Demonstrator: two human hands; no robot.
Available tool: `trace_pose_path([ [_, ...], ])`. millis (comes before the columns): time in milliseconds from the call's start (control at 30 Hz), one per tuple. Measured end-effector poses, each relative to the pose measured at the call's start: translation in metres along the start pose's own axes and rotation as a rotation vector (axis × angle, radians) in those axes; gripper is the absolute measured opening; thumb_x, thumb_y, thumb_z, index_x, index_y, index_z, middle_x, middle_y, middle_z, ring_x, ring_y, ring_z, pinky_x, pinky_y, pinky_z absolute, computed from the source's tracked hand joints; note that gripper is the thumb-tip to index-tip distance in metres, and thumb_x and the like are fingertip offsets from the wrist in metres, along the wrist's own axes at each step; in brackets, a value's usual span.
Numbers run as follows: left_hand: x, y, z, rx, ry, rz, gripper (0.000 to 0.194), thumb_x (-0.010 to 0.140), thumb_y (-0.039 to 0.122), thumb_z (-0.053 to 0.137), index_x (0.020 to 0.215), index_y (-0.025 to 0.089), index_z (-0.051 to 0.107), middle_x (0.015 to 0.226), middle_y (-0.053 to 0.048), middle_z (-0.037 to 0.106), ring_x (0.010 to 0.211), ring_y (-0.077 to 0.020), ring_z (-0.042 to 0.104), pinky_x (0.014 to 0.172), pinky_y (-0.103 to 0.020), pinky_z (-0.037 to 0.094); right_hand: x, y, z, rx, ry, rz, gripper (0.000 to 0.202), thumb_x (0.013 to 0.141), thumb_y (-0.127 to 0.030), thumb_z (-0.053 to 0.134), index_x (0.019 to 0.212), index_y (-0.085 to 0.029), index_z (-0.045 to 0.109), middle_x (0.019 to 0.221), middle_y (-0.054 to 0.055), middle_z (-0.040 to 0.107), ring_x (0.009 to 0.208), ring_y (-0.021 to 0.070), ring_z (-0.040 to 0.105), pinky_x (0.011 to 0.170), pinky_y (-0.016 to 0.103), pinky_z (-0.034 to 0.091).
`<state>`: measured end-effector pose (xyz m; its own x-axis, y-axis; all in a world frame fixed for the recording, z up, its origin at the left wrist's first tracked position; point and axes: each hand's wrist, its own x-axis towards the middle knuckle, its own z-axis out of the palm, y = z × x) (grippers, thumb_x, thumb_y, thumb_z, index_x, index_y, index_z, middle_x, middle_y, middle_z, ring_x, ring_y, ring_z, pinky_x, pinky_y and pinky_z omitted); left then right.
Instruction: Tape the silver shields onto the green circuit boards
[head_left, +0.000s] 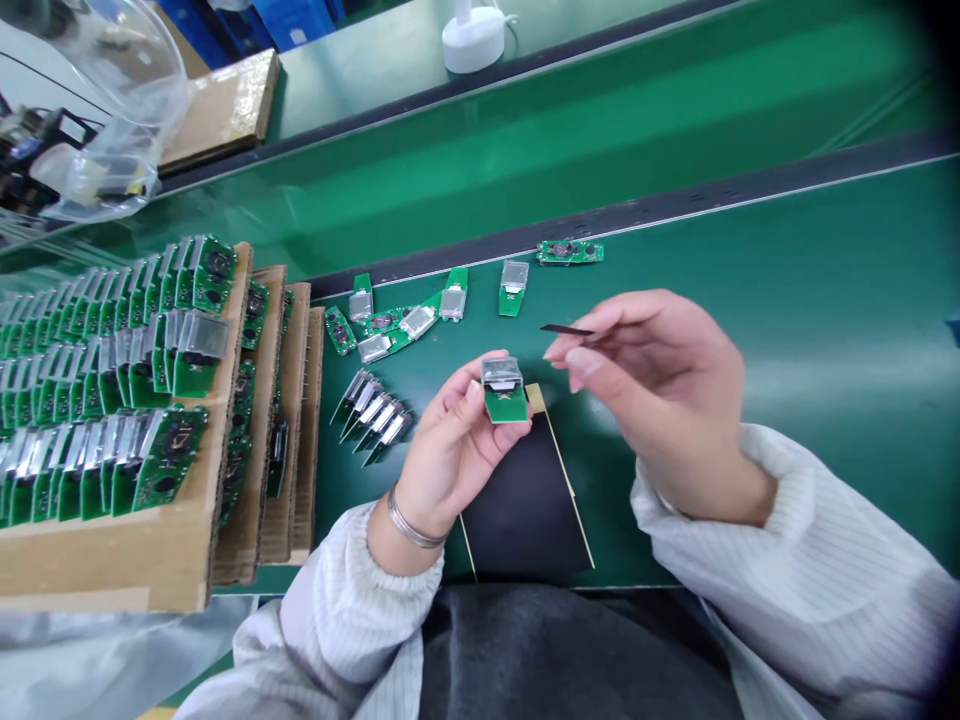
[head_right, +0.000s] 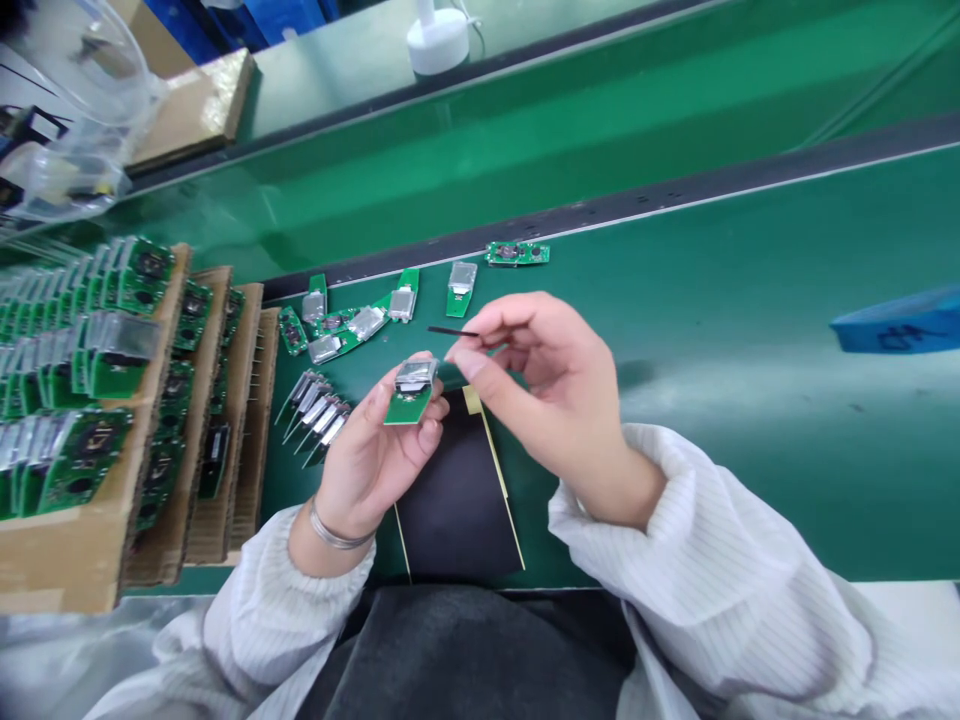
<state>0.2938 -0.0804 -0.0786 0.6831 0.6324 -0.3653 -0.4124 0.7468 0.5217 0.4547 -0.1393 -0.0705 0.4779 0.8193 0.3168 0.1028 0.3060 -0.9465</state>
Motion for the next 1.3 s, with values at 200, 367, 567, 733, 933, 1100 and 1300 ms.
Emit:
trace_pose_path([
  [200,-0.001,0.004,0.001,-0.006,-0.001,0.019,0.033,0.082,0.029,0.084,0.112,0.020,0.075,0.091,-0.001,0.076,0.082,-0.0126,0.076,0.077,-0.019,0.063,0.005,0.002,-0.004,0.170,0.026,0.138,0.009,0.089,-0.023,0.075,0.095,-0.027,0.069,0.077,0.000,0.071,0.064,0.0167,0.065,0.054,0.031,0.050],
  [367,-0.002,0.006,0.000,0.153,0.045,0.162,0.040,0.090,0.021,0.074,0.129,0.030,0.069,0.098,0.003,0.077,0.088,-0.0159,0.079,0.077,-0.022,0.064,0.003,0.000,-0.005,0.150,-0.016,0.196,0.005,0.091,-0.023,0.072,0.087,-0.025,0.071,0.072,-0.001,0.065,0.058,0.0135,0.054,0.051,0.029,0.042],
  [567,-0.001,0.004,-0.004,0.337,0.080,0.304,0.043,0.096,0.023,0.067,0.138,0.032,0.064,0.118,-0.002,0.078,0.099,-0.0153,0.077,0.088,-0.024,0.062,-0.001,-0.008,0.003,-0.011,-0.136,0.251,0.008,0.087,-0.020,0.072,0.080,-0.022,0.068,0.067,-0.002,0.060,0.058,0.0114,0.053,0.052,0.025,0.043],
  [733,-0.001,0.001,-0.007,0.427,0.107,0.310,0.054,0.095,0.030,0.070,0.147,0.033,0.056,0.120,-0.005,0.078,0.112,-0.0217,0.074,0.085,-0.028,0.064,-0.003,-0.003,0.010,-0.190,-0.236,0.280,0.005,0.084,-0.024,0.070,0.084,-0.020,0.067,0.062,-0.003,0.058,0.052,0.0104,0.049,0.047,0.024,0.038],
  [933,-0.001,0.001,-0.008,0.407,0.118,0.291,0.054,0.093,0.023,0.069,0.146,0.032,0.057,0.111,-0.002,0.079,0.124,-0.0258,0.069,0.087,-0.031,0.064,-0.005,0.003,0.013,-0.347,-0.257,0.217,0.004,0.087,-0.022,0.065,0.084,-0.020,0.066,0.063,-0.003,0.062,0.052,0.0108,0.053,0.049,0.024,0.041],
  [1100,-0.002,0.001,-0.006,0.427,0.123,0.276,0.059,0.091,0.018,0.066,0.148,0.031,0.055,0.121,-0.004,0.077,0.127,-0.0282,0.067,0.092,-0.037,0.064,-0.005,0.004,0.013,-0.400,-0.262,0.184,0.009,0.090,-0.025,0.064,0.086,-0.019,0.068,0.064,-0.002,0.065,0.054,0.0120,0.056,0.052,0.025,0.044],
  [1300,-0.001,0.000,-0.007,0.474,0.135,0.292,0.059,0.089,0.018,0.071,0.145,0.031,0.058,0.119,-0.004,0.077,0.118,-0.0254,0.071,0.083,-0.030,0.064,-0.005,0.005,0.014,-0.413,-0.264,0.184,0.011,0.090,-0.026,0.064,0.083,-0.018,0.068,0.063,-0.001,0.065,0.053,0.0122,0.057,0.051,0.025,0.044],
])
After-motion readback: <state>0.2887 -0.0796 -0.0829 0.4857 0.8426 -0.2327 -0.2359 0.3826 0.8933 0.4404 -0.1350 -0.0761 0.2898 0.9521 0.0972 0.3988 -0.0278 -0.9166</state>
